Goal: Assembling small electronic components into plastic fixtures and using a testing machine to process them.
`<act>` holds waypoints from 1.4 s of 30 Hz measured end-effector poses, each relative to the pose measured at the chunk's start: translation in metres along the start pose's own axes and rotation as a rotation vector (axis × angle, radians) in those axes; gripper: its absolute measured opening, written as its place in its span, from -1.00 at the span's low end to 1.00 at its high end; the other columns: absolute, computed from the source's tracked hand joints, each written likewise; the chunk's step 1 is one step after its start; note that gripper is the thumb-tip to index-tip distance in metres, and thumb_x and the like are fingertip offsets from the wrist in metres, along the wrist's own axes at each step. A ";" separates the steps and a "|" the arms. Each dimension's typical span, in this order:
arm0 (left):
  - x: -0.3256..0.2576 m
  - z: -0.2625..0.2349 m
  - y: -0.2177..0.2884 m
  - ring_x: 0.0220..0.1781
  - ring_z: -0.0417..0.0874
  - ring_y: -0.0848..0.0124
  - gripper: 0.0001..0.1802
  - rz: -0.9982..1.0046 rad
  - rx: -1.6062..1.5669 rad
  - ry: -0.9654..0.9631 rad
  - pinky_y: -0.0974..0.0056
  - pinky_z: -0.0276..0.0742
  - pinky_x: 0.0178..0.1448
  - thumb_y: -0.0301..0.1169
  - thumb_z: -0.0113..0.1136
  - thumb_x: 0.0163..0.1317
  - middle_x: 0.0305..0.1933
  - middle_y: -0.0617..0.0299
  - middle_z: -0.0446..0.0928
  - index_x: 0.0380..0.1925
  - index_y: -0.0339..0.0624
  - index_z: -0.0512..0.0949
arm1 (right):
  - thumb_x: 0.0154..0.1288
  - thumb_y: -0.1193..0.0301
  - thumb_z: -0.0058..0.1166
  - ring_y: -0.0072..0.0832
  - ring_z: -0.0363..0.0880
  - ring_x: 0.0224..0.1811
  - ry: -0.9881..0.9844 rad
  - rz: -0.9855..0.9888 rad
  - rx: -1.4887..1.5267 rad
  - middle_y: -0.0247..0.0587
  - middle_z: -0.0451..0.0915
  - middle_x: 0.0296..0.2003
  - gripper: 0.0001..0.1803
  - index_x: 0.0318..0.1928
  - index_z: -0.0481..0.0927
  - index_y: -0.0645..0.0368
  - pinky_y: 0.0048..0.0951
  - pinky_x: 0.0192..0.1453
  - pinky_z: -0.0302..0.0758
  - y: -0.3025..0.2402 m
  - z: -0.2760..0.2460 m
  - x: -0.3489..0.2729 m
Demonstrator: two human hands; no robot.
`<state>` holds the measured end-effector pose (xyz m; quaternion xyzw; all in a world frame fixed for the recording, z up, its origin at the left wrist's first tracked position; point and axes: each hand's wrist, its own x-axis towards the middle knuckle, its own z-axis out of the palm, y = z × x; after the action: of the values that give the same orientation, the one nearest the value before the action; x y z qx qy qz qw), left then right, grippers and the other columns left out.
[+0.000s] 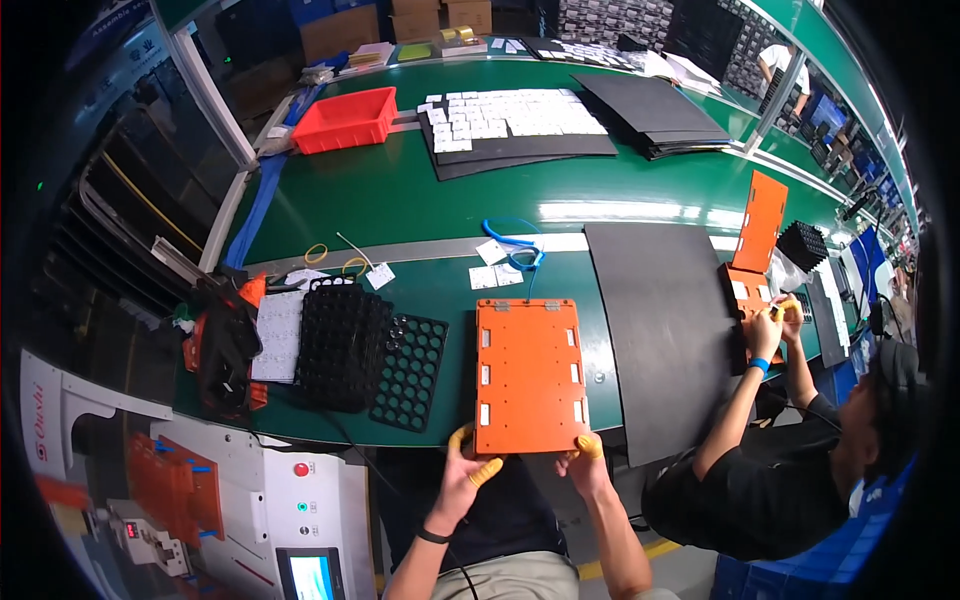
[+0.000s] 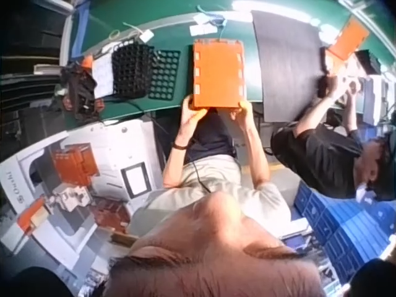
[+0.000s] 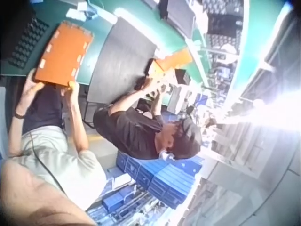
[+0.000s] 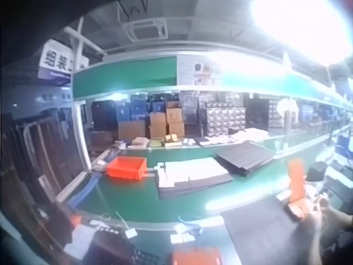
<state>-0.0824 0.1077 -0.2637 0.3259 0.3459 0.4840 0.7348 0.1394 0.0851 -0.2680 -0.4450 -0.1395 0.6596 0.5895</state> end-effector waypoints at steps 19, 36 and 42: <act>0.061 -0.007 0.027 -0.14 0.51 0.19 -0.51 0.606 1.305 0.160 0.13 0.47 0.01 -0.30 0.70 -0.27 -0.19 0.22 0.57 -0.31 -0.31 0.75 | 0.19 0.50 0.39 -0.26 0.68 -0.20 0.108 -0.825 -1.083 -0.11 0.67 -0.22 -0.73 -0.10 0.65 0.28 -0.32 -0.07 0.60 -0.034 0.013 -0.007; 0.056 -0.003 0.011 -0.09 0.62 0.11 -0.51 0.621 1.171 0.119 0.15 0.60 -0.02 -0.44 0.63 -0.14 -0.12 0.03 0.55 -0.19 -0.43 0.66 | 0.10 0.44 0.32 -0.10 0.45 0.42 -0.238 -1.120 -1.865 0.00 0.41 0.42 -0.24 0.39 0.47 0.10 -0.14 0.40 0.48 -0.049 0.031 0.040; 0.047 -0.005 0.022 -0.20 0.61 0.02 -0.49 0.651 1.250 0.166 0.09 0.57 -0.12 -0.44 0.68 -0.24 -0.20 0.07 0.54 -0.22 -0.36 0.68 | 0.20 0.33 0.29 -0.15 0.67 0.13 -0.304 -1.303 -1.817 -0.08 0.65 0.11 -0.46 0.22 0.59 0.09 -0.20 0.14 0.64 -0.127 0.095 0.038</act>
<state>-0.0836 0.1593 -0.2581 0.7355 0.4986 0.4132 0.1992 0.1541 0.1854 -0.1402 -0.4665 -0.8435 -0.0726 0.2560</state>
